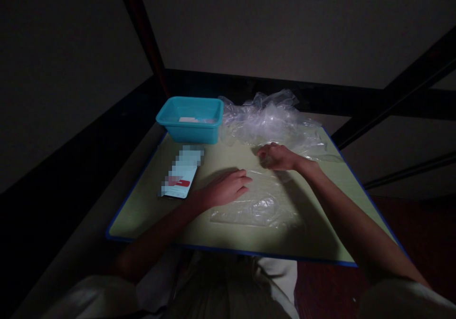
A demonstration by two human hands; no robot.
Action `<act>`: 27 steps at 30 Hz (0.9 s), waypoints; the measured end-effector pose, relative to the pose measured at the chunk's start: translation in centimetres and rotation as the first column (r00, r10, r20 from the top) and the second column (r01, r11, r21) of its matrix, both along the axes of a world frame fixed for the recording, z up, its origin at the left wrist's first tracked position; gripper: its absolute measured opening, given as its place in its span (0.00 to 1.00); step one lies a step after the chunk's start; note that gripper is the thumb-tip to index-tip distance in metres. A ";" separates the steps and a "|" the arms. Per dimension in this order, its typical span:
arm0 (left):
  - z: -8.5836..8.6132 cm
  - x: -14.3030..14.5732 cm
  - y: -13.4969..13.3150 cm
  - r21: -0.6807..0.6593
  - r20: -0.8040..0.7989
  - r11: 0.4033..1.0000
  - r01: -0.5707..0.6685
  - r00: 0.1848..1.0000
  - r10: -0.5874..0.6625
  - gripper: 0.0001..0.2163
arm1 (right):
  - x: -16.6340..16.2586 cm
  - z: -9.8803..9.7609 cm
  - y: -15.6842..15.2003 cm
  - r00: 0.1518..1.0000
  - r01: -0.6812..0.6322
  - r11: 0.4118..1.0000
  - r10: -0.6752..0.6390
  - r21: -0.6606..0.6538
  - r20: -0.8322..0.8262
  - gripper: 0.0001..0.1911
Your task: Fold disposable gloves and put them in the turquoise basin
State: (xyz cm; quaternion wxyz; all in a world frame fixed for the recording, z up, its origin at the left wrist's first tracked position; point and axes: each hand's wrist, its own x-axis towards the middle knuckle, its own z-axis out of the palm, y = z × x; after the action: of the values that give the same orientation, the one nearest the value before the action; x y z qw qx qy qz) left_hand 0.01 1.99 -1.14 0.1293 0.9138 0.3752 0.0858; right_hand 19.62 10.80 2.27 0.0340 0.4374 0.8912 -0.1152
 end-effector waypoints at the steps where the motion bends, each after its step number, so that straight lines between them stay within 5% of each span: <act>1: -0.1 0.1 0.3 0.003 -0.009 1.000 -0.008 1.000 0.008 0.09 | -0.2 0.0 0.1 1.000 0.011 1.000 -0.011 -0.007 0.026 0.15; 7: -0.4 0.8 0.6 0.011 -0.039 0.999 -0.049 0.998 0.050 0.09 | -0.2 -0.1 0.0 0.996 0.020 1.000 -0.021 0.022 0.085 0.02; 15: -1.0 1.2 0.5 0.065 0.003 0.993 -0.097 0.995 0.097 0.10 | 1.5 0.8 -2.5 0.998 0.049 0.997 -0.048 0.062 -0.030 0.07; 23: -1.2 1.4 0.2 0.003 0.064 0.982 -0.187 0.980 0.187 0.08 | 2.2 0.4 -6.9 0.953 -0.019 0.999 0.030 0.041 -0.302 0.07; 27: -1.2 1.3 0.2 -0.022 0.086 0.955 -0.297 0.951 0.298 0.10 | 3.3 0.1 -8.0 0.830 0.091 0.996 -0.088 -0.022 -0.550 0.10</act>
State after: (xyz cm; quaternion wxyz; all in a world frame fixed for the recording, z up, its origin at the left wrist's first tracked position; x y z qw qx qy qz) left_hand 1.26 2.22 -2.32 0.1356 0.8417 0.5027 0.1430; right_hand 22.94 2.83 2.37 -0.2303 0.4272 0.8422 -0.2350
